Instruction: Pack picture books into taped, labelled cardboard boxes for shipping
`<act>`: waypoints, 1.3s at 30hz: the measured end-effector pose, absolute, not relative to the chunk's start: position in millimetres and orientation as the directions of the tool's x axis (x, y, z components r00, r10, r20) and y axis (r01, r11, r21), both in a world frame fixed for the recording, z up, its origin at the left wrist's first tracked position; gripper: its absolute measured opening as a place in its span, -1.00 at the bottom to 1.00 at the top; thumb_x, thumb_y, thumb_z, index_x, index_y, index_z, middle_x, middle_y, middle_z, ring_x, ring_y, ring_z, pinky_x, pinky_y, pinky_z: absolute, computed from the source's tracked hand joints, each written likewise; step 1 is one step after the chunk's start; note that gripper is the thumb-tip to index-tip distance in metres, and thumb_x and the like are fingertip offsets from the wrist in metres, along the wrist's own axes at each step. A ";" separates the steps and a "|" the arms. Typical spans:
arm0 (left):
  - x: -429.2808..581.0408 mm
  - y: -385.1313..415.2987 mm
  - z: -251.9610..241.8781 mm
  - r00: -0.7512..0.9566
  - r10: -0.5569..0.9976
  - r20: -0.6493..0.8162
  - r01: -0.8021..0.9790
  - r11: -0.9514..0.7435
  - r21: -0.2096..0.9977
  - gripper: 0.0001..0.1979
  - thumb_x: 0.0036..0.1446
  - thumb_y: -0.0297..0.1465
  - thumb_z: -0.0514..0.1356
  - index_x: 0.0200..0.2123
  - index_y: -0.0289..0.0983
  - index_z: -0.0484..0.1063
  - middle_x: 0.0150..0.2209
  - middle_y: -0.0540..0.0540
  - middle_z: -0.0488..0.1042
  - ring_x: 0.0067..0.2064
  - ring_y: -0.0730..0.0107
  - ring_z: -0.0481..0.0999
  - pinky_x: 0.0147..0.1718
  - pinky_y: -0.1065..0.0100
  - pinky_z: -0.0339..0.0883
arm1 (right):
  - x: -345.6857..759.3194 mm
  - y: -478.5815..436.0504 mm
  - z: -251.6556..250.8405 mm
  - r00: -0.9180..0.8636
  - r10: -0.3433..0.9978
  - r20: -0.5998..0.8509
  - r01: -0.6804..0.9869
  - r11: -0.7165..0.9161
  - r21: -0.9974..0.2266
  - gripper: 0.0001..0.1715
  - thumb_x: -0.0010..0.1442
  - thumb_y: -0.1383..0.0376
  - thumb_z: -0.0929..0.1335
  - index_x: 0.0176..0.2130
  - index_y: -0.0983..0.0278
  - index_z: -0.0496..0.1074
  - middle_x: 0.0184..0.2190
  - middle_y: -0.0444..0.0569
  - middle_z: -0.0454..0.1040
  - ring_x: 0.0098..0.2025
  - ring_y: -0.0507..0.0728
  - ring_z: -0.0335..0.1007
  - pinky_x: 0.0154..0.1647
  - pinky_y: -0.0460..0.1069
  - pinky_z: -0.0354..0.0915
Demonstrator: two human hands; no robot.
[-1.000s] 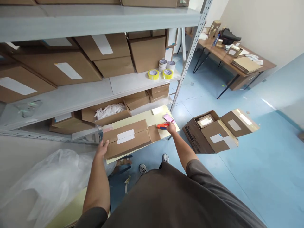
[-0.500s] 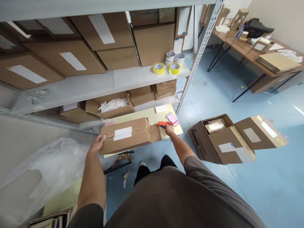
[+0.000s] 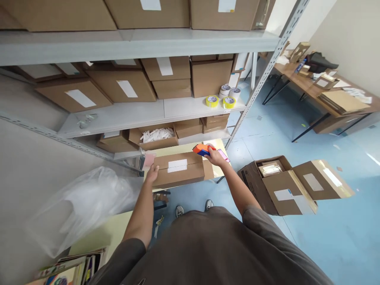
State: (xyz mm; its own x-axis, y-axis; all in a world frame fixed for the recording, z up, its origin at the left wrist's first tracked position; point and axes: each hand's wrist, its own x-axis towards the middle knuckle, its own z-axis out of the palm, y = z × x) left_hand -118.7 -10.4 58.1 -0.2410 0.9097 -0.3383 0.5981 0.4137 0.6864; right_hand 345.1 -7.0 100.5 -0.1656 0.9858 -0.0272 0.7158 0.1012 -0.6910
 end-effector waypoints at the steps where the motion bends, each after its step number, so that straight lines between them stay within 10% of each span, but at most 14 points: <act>1: -109.5 -10.7 59.2 -0.238 0.916 -0.322 0.590 0.400 0.701 -0.37 0.42 -0.10 0.12 0.40 -0.34 0.31 0.31 -0.42 0.50 0.37 -0.11 0.46 0.36 0.00 0.28 | 334.7 -10.9 107.0 -0.190 0.982 -0.016 0.700 0.124 -0.703 -0.28 0.37 -0.07 0.39 0.32 0.26 0.31 0.28 0.24 0.46 0.18 0.43 0.47 0.21 0.23 0.36; 9: -79.0 -16.3 49.7 -0.238 0.926 -0.293 0.570 0.377 0.730 -0.17 0.47 0.02 0.01 0.52 -0.48 0.09 0.31 -0.59 0.46 0.37 -0.13 0.46 0.35 0.08 0.24 | 255.6 -24.3 133.0 -0.246 0.959 -0.143 0.501 -0.001 -0.865 -0.36 0.27 -0.23 0.43 0.01 0.21 0.50 -0.20 0.03 0.61 -0.18 0.29 0.56 -0.15 0.08 0.42; 22: -72.2 -25.2 63.9 -0.225 0.943 -0.246 0.594 0.333 0.732 -0.32 0.51 -0.29 -0.08 0.58 -0.44 -0.03 0.49 -0.50 0.22 0.47 -0.06 0.30 0.42 0.05 0.15 | 222.7 3.6 124.3 -0.500 0.814 -0.294 0.447 -0.048 -0.893 -0.39 0.05 -0.21 0.56 -0.25 0.22 0.49 -0.38 -0.08 0.54 -0.30 0.19 0.47 -0.28 0.00 0.38; 28: -74.5 -30.1 75.2 -0.388 0.920 -0.049 0.551 0.274 0.788 -0.43 0.47 -0.17 0.07 0.40 -0.33 0.36 0.40 -0.42 0.38 0.48 0.00 0.27 0.45 0.09 0.13 | 225.8 3.4 122.8 -0.514 0.800 -0.311 0.471 -0.040 -0.881 -0.41 0.06 -0.20 0.54 -0.26 0.20 0.45 -0.35 -0.08 0.53 -0.28 0.19 0.45 -0.26 0.01 0.36; 33: -62.0 -22.7 91.1 -0.063 0.975 -0.212 0.251 0.220 0.943 -0.34 0.47 0.07 0.02 0.21 -0.32 0.58 0.09 -0.37 0.65 0.15 0.04 0.61 0.13 0.15 0.46 | 227.5 3.6 122.2 -0.536 0.788 -0.305 0.450 -0.039 -0.892 -0.42 0.09 -0.21 0.51 -0.23 0.19 0.46 -0.32 -0.08 0.55 -0.24 0.20 0.47 -0.21 0.02 0.36; 39: -50.6 -16.6 102.7 0.069 0.973 -0.221 -0.015 0.223 0.975 -0.36 0.11 0.16 0.40 -0.12 -0.33 0.70 -0.23 -0.23 0.69 -0.15 0.13 0.63 -0.13 0.23 0.47 | 230.0 6.7 122.6 -0.558 0.771 -0.307 0.480 -0.001 -0.877 -0.45 0.13 -0.19 0.50 -0.22 0.19 0.45 -0.30 -0.10 0.53 -0.25 0.19 0.47 -0.22 0.01 0.36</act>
State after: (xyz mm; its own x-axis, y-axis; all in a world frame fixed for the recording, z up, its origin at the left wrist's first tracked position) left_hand -50.6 -16.6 102.7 0.0690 0.9728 -0.2213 -0.0153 0.2229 0.9747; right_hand 230.0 6.7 122.6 -0.5581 0.7710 -0.3066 0.4801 -0.0012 -0.8772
